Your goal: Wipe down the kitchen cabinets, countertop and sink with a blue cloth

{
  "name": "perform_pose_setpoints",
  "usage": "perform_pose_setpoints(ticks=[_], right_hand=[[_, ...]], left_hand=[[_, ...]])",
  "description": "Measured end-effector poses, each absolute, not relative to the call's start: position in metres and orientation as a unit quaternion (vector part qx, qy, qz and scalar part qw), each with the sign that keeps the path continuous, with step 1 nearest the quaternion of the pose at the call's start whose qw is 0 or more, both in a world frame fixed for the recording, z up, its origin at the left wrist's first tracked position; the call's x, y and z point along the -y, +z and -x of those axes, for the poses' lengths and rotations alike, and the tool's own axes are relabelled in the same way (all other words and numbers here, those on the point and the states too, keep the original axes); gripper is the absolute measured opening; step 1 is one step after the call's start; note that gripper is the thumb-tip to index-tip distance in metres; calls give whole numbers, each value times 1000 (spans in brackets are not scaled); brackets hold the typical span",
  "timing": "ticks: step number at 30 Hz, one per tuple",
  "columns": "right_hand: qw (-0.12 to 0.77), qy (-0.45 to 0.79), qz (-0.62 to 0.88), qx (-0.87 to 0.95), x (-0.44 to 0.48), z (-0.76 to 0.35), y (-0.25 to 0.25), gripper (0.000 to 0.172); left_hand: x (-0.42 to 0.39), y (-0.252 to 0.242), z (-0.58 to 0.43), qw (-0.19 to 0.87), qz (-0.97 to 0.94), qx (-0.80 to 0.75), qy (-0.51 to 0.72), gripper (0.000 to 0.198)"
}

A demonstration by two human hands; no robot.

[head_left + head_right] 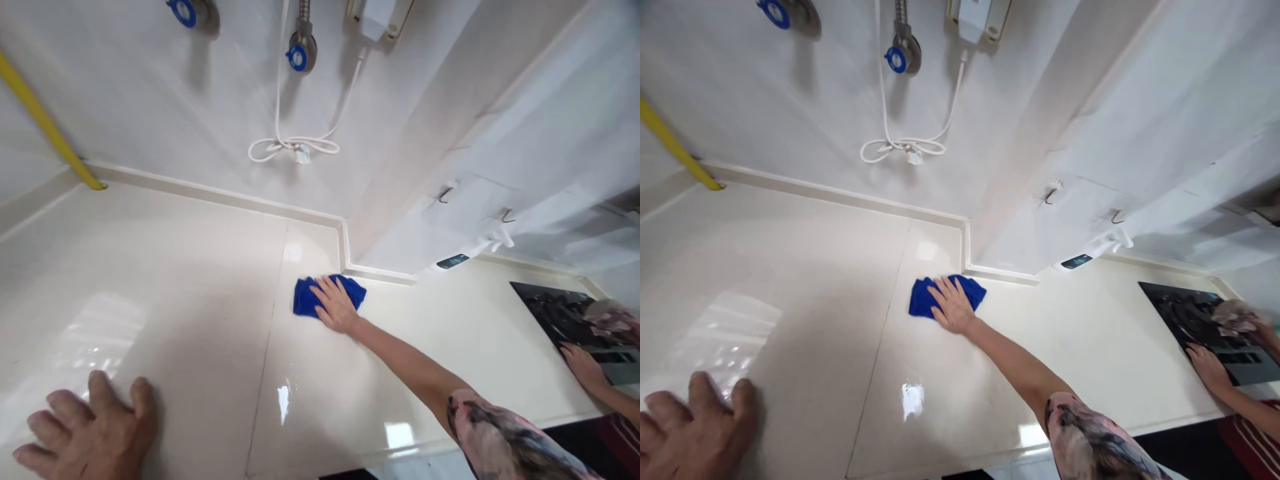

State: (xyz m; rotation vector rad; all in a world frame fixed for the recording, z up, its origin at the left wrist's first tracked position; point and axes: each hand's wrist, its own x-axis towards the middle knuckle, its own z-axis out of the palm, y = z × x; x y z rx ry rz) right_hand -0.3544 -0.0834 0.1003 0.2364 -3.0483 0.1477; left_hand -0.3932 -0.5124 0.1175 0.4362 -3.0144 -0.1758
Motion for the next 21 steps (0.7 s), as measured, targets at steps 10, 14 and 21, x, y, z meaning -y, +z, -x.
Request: perform_pose_setpoints(ticks=[10, 14, 21], right_hand=[[82, 48, 196, 976, 79, 524, 98, 60], [105, 43, 299, 948, 98, 569, 100, 65], [85, 22, 176, 980, 154, 517, 92, 65]], left_hand=[[512, 117, 392, 90, -122, 986, -69, 75], [519, 110, 397, 72, -110, 989, -66, 79], [509, 113, 385, 15, -152, 982, -113, 70]])
